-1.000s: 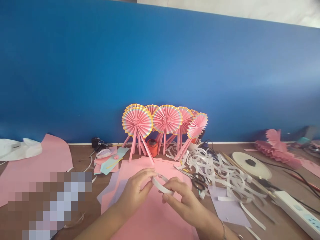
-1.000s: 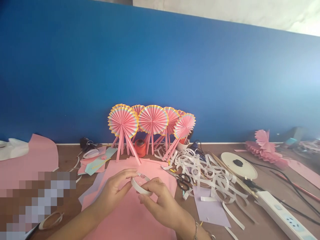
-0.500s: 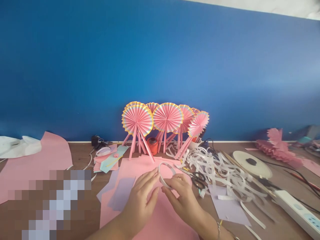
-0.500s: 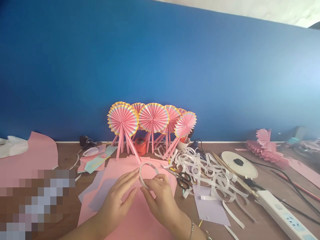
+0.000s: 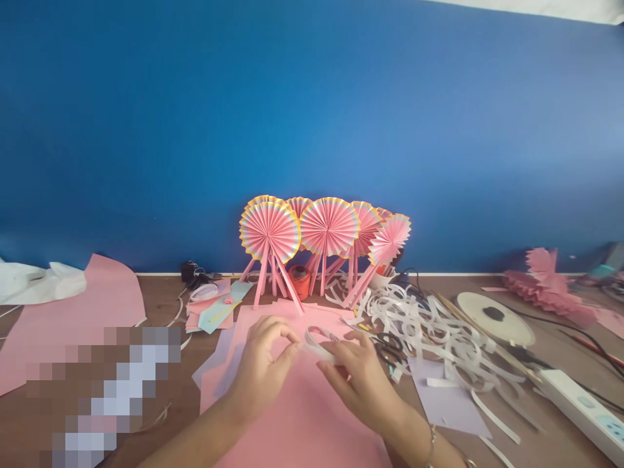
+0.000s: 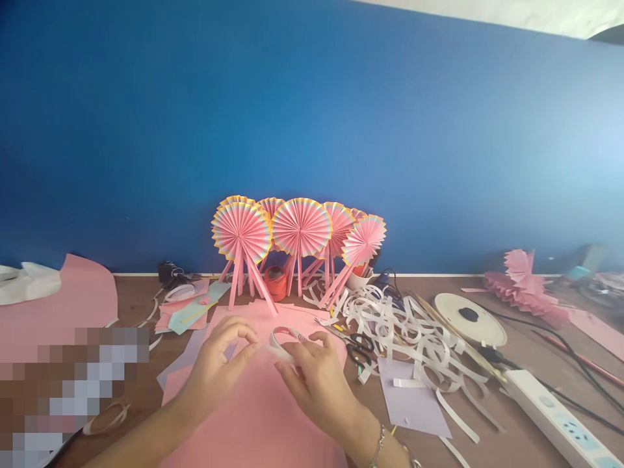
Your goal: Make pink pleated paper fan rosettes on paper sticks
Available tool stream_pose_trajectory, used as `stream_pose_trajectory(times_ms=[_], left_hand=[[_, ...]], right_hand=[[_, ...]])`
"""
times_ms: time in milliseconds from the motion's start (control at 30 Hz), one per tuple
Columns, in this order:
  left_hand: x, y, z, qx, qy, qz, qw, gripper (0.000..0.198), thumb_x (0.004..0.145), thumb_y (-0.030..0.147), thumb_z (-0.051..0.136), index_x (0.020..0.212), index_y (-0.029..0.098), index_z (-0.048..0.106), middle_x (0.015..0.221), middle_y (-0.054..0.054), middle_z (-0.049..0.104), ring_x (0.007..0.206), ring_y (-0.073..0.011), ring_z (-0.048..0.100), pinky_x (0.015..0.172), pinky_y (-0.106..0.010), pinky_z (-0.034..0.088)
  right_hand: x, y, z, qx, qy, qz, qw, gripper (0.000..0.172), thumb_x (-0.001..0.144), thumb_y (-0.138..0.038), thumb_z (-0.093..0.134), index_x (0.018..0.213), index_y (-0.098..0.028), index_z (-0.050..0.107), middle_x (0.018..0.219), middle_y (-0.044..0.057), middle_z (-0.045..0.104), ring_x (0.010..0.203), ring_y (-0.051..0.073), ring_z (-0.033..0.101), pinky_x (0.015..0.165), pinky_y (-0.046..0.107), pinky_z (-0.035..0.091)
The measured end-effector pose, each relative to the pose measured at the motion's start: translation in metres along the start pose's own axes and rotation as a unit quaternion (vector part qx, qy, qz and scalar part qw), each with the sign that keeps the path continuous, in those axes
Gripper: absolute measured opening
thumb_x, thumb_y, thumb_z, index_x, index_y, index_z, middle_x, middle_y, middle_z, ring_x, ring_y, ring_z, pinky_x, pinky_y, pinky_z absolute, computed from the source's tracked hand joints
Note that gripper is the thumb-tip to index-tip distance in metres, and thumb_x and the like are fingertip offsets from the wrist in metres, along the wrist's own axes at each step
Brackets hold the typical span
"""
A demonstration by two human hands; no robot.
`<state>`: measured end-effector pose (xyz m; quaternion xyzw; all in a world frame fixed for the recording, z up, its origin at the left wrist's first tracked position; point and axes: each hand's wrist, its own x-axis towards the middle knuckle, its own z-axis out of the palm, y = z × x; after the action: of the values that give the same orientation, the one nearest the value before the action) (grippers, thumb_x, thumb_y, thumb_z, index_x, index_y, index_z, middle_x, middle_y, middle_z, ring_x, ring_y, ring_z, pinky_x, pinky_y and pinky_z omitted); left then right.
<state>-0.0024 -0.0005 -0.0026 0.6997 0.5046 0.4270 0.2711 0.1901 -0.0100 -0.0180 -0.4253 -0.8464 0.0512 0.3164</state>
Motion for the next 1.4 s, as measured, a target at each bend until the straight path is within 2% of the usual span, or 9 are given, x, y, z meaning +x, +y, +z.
stream_pose_trajectory(times_ms=[67,167,233,367,500,667,800,1000,1400], left_hand=[[0.009,0.003,-0.009,-0.011,-0.028,-0.051,0.998,0.013,0.081,0.027,0.051,0.071,0.022,0.058,0.081,-0.002,0.064,0.084,-0.0214,0.060,0.079,-0.034,0.047],[0.022,0.001,-0.023,-0.023,-0.030,-0.107,0.994,0.013,0.077,0.029,0.051,0.070,0.021,0.058,0.076,-0.001,0.064,0.078,-0.0203,0.060,0.073,-0.031,0.046],[0.030,-0.005,-0.031,-0.019,-0.032,-0.114,0.993,0.012,0.073,0.029,0.053,0.068,0.020,0.059,0.075,-0.001,0.064,0.079,-0.0204,0.060,0.075,-0.031,0.045],[0.038,-0.029,-0.038,-0.004,-0.046,-0.154,0.987,0.014,0.066,0.032,0.055,0.066,0.020,0.059,0.074,-0.002,0.065,0.076,-0.0214,0.061,0.071,-0.031,0.046],[0.034,-0.053,-0.030,0.005,-0.065,-0.176,0.982,0.017,0.063,0.036,0.055,0.061,0.020,0.060,0.069,-0.003,0.067,0.072,-0.0232,0.063,0.068,-0.032,0.047],[0.023,-0.066,-0.014,0.026,-0.066,-0.188,0.980,0.017,0.063,0.037,0.054,0.061,0.021,0.061,0.069,-0.004,0.069,0.073,-0.0241,0.063,0.072,-0.033,0.045],[0.017,-0.068,-0.011,0.067,-0.065,-0.173,0.981,0.016,0.068,0.036,0.051,0.065,0.023,0.061,0.073,-0.001,0.071,0.078,-0.0230,0.064,0.073,-0.031,0.045],[0.014,-0.067,-0.012,0.115,-0.073,-0.178,0.975,0.019,0.072,0.036,0.049,0.069,0.023,0.063,0.079,-0.001,0.073,0.081,-0.0235,0.066,0.074,-0.032,0.046],[0.014,-0.071,-0.010,0.098,-0.078,-0.185,0.975,0.021,0.072,0.038,0.050,0.070,0.022,0.064,0.079,-0.002,0.073,0.082,-0.0237,0.066,0.076,-0.033,0.047]], right_hand=[[0.004,0.002,-0.009,-0.009,-0.007,-0.008,1.000,0.019,0.093,-0.018,0.040,0.103,-0.019,0.057,0.067,0.000,0.062,0.061,0.015,0.053,0.079,0.034,0.032],[0.006,0.009,-0.021,-0.041,0.015,-0.003,0.999,0.024,0.094,-0.014,0.035,0.090,-0.018,0.058,0.070,0.001,0.063,0.064,0.014,0.055,0.080,0.034,0.030],[0.004,0.017,-0.027,-0.064,0.027,0.012,0.998,0.024,0.093,-0.016,0.037,0.083,-0.019,0.058,0.066,0.001,0.063,0.062,0.014,0.055,0.080,0.033,0.030],[-0.011,0.030,-0.031,-0.110,0.020,0.059,0.992,0.024,0.091,-0.016,0.038,0.087,-0.021,0.061,0.074,0.002,0.069,0.067,0.015,0.060,0.081,0.033,0.030],[-0.034,0.033,-0.026,-0.145,-0.033,0.118,0.982,0.030,0.086,-0.011,0.036,0.078,-0.022,0.062,0.072,0.003,0.070,0.067,0.017,0.060,0.076,0.034,0.030],[-0.054,0.034,-0.016,-0.162,-0.073,0.165,0.970,0.031,0.086,-0.008,0.035,0.074,-0.021,0.061,0.074,0.003,0.069,0.072,0.019,0.062,0.077,0.035,0.029],[-0.060,0.038,-0.013,-0.196,-0.090,0.173,0.961,0.030,0.084,-0.006,0.037,0.066,-0.020,0.057,0.061,0.000,0.063,0.062,0.017,0.059,0.073,0.034,0.029],[-0.058,0.044,-0.016,-0.218,-0.096,0.159,0.958,0.029,0.080,-0.004,0.038,0.060,-0.019,0.053,0.058,0.001,0.062,0.056,0.015,0.058,0.065,0.031,0.028],[-0.057,0.042,-0.013,-0.215,-0.086,0.192,0.953,0.026,0.078,-0.006,0.042,0.056,-0.018,0.049,0.055,-0.002,0.057,0.054,0.013,0.054,0.073,0.031,0.028]])
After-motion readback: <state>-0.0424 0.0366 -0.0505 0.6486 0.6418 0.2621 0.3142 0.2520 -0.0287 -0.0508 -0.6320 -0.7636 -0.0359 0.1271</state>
